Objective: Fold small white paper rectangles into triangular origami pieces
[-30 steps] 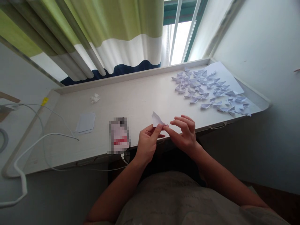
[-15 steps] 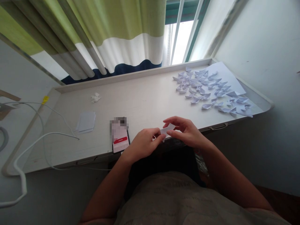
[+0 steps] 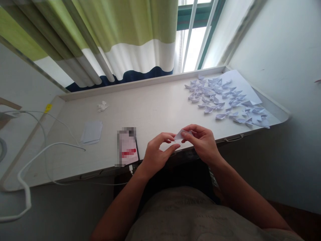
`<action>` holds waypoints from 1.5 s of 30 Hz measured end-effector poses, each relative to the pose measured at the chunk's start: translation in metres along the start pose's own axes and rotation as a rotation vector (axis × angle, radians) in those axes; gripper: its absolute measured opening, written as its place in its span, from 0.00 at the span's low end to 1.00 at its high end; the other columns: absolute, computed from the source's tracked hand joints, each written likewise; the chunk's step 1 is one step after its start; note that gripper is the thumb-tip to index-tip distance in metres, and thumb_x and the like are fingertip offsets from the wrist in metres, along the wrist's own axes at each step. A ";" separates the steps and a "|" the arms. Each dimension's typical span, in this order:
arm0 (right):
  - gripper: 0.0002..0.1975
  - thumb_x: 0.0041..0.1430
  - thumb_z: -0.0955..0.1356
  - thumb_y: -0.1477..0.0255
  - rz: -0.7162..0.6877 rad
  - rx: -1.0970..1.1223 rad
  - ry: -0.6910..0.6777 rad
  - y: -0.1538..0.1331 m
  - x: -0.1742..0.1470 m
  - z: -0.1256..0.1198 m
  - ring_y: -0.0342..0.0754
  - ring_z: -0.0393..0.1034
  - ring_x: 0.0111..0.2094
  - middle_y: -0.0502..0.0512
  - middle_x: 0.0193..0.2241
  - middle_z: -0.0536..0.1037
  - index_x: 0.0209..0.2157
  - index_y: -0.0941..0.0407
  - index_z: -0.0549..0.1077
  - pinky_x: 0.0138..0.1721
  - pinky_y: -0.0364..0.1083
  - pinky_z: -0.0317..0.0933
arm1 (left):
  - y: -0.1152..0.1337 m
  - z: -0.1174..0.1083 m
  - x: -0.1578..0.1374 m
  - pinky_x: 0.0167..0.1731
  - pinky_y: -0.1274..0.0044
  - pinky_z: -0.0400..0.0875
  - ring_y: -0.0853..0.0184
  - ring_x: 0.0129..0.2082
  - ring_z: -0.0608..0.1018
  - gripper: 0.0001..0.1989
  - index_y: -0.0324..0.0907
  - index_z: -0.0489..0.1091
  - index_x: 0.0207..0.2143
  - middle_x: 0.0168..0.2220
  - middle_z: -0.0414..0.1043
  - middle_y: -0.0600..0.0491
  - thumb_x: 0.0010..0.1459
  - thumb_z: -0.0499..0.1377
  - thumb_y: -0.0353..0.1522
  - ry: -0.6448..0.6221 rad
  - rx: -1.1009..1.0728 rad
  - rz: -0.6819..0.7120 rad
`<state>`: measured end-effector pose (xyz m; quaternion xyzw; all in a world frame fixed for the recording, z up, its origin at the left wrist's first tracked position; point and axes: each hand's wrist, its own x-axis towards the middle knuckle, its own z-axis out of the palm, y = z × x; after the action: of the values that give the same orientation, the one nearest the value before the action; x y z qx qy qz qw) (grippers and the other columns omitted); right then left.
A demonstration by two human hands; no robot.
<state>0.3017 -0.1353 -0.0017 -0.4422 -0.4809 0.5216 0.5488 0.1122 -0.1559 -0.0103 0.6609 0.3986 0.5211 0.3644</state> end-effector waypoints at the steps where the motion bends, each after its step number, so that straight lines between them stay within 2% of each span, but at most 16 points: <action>1: 0.13 0.54 0.82 0.61 0.010 0.015 -0.004 0.001 -0.001 0.001 0.46 0.76 0.28 0.52 0.30 0.84 0.33 0.54 0.83 0.31 0.49 0.77 | -0.001 0.001 0.000 0.45 0.71 0.82 0.64 0.42 0.86 0.05 0.44 0.78 0.37 0.44 0.86 0.50 0.63 0.72 0.31 0.019 0.022 0.022; 6: 0.14 0.53 0.83 0.62 0.023 0.078 -0.036 0.004 -0.002 0.004 0.47 0.77 0.30 0.51 0.29 0.83 0.33 0.54 0.82 0.31 0.48 0.79 | -0.003 0.003 0.000 0.43 0.72 0.82 0.64 0.39 0.86 0.04 0.44 0.81 0.36 0.40 0.86 0.50 0.66 0.69 0.33 0.080 0.025 0.017; 10: 0.14 0.54 0.83 0.61 -0.017 0.092 -0.068 0.006 -0.002 0.006 0.48 0.78 0.33 0.51 0.30 0.83 0.34 0.53 0.82 0.32 0.48 0.80 | -0.008 0.006 -0.001 0.43 0.71 0.83 0.62 0.39 0.87 0.08 0.43 0.81 0.38 0.39 0.86 0.49 0.65 0.71 0.38 0.161 -0.083 -0.129; 13: 0.14 0.56 0.82 0.60 -0.025 0.105 -0.092 0.008 -0.003 0.008 0.50 0.81 0.36 0.53 0.33 0.85 0.35 0.54 0.83 0.33 0.49 0.81 | -0.014 0.010 0.000 0.36 0.73 0.83 0.64 0.32 0.86 0.14 0.42 0.78 0.37 0.34 0.84 0.51 0.62 0.73 0.42 0.247 -0.165 -0.195; 15: 0.14 0.56 0.82 0.60 -0.026 0.124 -0.096 0.009 -0.005 0.010 0.51 0.82 0.37 0.54 0.33 0.86 0.35 0.54 0.82 0.34 0.49 0.81 | -0.017 0.011 0.000 0.34 0.75 0.81 0.66 0.30 0.85 0.13 0.42 0.77 0.37 0.32 0.83 0.53 0.63 0.72 0.41 0.288 -0.137 -0.157; 17: 0.14 0.56 0.83 0.61 -0.010 0.141 -0.090 0.010 -0.005 0.012 0.50 0.82 0.36 0.54 0.32 0.86 0.35 0.54 0.82 0.35 0.50 0.82 | -0.019 0.009 0.001 0.36 0.74 0.81 0.66 0.31 0.85 0.10 0.43 0.78 0.37 0.32 0.83 0.53 0.65 0.71 0.39 0.304 -0.016 -0.052; 20: 0.16 0.55 0.83 0.60 0.025 0.158 -0.061 0.009 -0.004 0.012 0.49 0.82 0.34 0.52 0.31 0.86 0.35 0.54 0.81 0.36 0.50 0.82 | -0.020 0.005 0.001 0.39 0.73 0.81 0.65 0.34 0.84 0.07 0.44 0.81 0.39 0.35 0.85 0.51 0.69 0.68 0.37 0.254 0.177 0.134; 23: 0.17 0.54 0.83 0.58 0.025 0.154 -0.039 0.007 -0.004 0.012 0.49 0.82 0.32 0.51 0.30 0.85 0.35 0.53 0.81 0.35 0.50 0.82 | -0.020 0.001 0.001 0.39 0.72 0.81 0.65 0.34 0.84 0.06 0.45 0.83 0.41 0.38 0.86 0.50 0.68 0.68 0.36 0.196 0.222 0.218; 25: 0.17 0.55 0.82 0.57 0.010 0.133 -0.045 0.006 -0.004 0.011 0.49 0.81 0.31 0.51 0.30 0.85 0.35 0.53 0.81 0.35 0.51 0.82 | -0.018 0.000 0.001 0.38 0.73 0.81 0.66 0.33 0.83 0.06 0.45 0.83 0.42 0.37 0.86 0.51 0.67 0.69 0.36 0.184 0.220 0.185; 32: 0.15 0.58 0.81 0.58 -0.065 0.020 -0.072 0.007 -0.004 0.007 0.49 0.80 0.30 0.53 0.32 0.84 0.37 0.54 0.83 0.35 0.51 0.81 | -0.010 -0.002 0.003 0.40 0.72 0.81 0.64 0.34 0.84 0.06 0.45 0.83 0.37 0.35 0.85 0.53 0.63 0.71 0.37 0.094 0.055 -0.156; 36: 0.14 0.61 0.80 0.62 -0.171 -0.034 -0.081 0.014 -0.005 0.001 0.51 0.83 0.39 0.54 0.36 0.85 0.45 0.52 0.82 0.39 0.50 0.82 | -0.010 -0.005 0.005 0.38 0.73 0.78 0.64 0.34 0.84 0.08 0.44 0.82 0.36 0.34 0.85 0.53 0.65 0.69 0.38 0.034 0.029 -0.251; 39: 0.14 0.64 0.79 0.66 -0.308 -0.178 -0.077 0.019 -0.008 -0.005 0.50 0.83 0.44 0.55 0.43 0.85 0.50 0.50 0.81 0.45 0.51 0.81 | -0.011 -0.009 0.005 0.38 0.73 0.76 0.63 0.34 0.83 0.11 0.43 0.81 0.36 0.32 0.84 0.52 0.68 0.66 0.40 0.010 0.038 -0.267; 42: 0.11 0.65 0.78 0.69 -0.487 -0.325 -0.056 0.021 -0.009 -0.009 0.51 0.83 0.44 0.57 0.45 0.85 0.48 0.50 0.80 0.45 0.51 0.81 | -0.011 -0.009 0.005 0.36 0.73 0.75 0.64 0.32 0.82 0.15 0.43 0.78 0.36 0.31 0.84 0.51 0.69 0.65 0.44 0.023 0.021 -0.287; 45: 0.09 0.64 0.79 0.74 -0.697 -0.415 0.003 0.020 -0.009 -0.010 0.52 0.84 0.43 0.57 0.43 0.86 0.44 0.50 0.80 0.44 0.52 0.80 | -0.011 -0.004 0.006 0.37 0.72 0.76 0.64 0.31 0.83 0.18 0.43 0.73 0.38 0.30 0.84 0.51 0.71 0.62 0.49 0.065 -0.086 -0.302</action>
<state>0.3086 -0.1430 -0.0237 -0.3546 -0.6963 0.1955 0.5926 0.1075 -0.1457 -0.0171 0.5601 0.4823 0.4982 0.4533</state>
